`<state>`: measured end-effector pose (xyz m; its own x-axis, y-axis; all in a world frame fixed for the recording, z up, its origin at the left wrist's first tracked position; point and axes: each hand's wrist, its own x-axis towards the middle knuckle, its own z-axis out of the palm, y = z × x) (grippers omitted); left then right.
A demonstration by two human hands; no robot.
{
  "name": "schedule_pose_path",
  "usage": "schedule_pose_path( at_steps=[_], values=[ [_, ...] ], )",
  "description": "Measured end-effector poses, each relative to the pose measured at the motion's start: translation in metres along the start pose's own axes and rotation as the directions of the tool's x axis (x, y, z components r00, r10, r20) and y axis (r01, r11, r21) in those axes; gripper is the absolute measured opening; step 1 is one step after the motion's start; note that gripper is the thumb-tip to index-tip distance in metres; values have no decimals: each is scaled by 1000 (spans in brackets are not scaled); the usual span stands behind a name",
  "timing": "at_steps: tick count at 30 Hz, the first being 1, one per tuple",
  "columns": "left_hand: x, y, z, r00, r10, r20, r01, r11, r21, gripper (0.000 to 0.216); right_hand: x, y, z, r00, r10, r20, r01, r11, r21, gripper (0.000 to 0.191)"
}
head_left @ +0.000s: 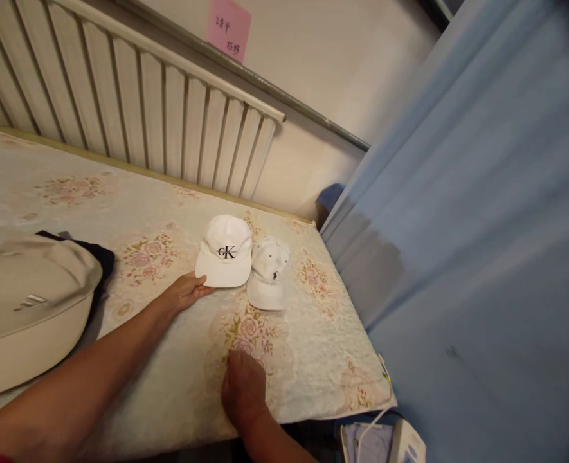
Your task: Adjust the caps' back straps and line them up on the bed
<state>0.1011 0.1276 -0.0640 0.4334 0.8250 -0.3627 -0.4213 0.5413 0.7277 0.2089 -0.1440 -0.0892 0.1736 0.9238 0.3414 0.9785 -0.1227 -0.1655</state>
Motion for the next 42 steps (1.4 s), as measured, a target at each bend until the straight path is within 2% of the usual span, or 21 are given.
schedule_pose_path(
  at_steps=[11, 18, 33, 42],
  values=[
    [-16, 0, 5, 992, -52, -111, 65, 991, 116, 29, 2, 0, -1, 999, 17, 48, -17, 1000, -7, 15],
    [-28, -4, 5, 989, -17, -149, 42, 986, 160, 27, 3, -1, -3, 996, 39, 86, -37, 999, -18, 15],
    [-37, -13, 2, 986, 44, -159, -10, 979, 205, 56, 2, -2, -5, 994, 47, 103, -44, 999, -30, 15],
    [-45, -14, 9, 980, 75, -182, -23, 962, 273, 57, 3, -2, -7, 993, 51, 110, -48, 999, -25, 15]
  ],
)
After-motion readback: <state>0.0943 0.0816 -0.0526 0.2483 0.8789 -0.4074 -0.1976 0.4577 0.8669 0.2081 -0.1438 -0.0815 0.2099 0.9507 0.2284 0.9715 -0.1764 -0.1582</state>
